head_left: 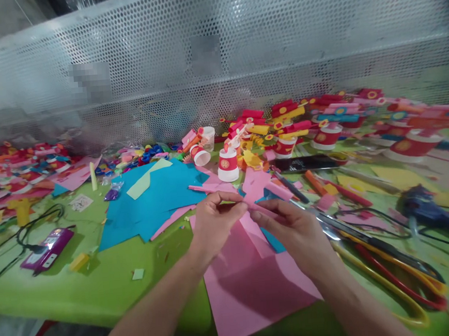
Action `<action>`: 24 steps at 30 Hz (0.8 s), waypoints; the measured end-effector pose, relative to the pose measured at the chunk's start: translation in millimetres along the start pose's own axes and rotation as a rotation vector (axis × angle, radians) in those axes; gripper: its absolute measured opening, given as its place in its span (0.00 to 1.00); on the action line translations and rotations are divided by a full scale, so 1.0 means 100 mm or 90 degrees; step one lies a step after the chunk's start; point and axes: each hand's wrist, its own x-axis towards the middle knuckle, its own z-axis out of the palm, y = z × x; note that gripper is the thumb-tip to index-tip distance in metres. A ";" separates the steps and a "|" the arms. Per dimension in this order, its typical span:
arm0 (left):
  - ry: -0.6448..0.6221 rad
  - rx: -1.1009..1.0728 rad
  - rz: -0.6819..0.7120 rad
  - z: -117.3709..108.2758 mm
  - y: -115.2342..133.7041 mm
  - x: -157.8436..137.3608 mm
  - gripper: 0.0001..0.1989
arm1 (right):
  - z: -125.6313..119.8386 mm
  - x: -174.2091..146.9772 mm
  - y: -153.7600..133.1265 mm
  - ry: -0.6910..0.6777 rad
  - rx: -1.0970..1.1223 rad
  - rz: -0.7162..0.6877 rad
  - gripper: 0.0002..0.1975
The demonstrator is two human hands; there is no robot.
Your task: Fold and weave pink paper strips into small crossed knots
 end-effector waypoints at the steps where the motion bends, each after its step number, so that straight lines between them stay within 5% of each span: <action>1: -0.001 -0.025 -0.012 0.00 -0.01 0.01 0.07 | -0.01 0.01 0.00 0.018 0.026 0.002 0.17; 6: 0.005 -0.274 -0.129 0.02 -0.07 0.05 0.17 | 0.02 0.02 0.00 -0.010 0.173 0.015 0.15; 11: -0.018 -0.348 -0.235 0.09 -0.08 0.00 0.14 | 0.07 0.00 0.01 0.039 0.054 -0.036 0.15; 17: -0.048 -0.295 -0.231 0.10 -0.11 -0.06 0.13 | 0.03 0.00 -0.05 0.075 0.027 0.006 0.11; 24: -0.145 -0.124 -0.142 -0.01 0.01 -0.02 0.14 | -0.01 0.01 -0.07 -0.019 0.093 0.071 0.11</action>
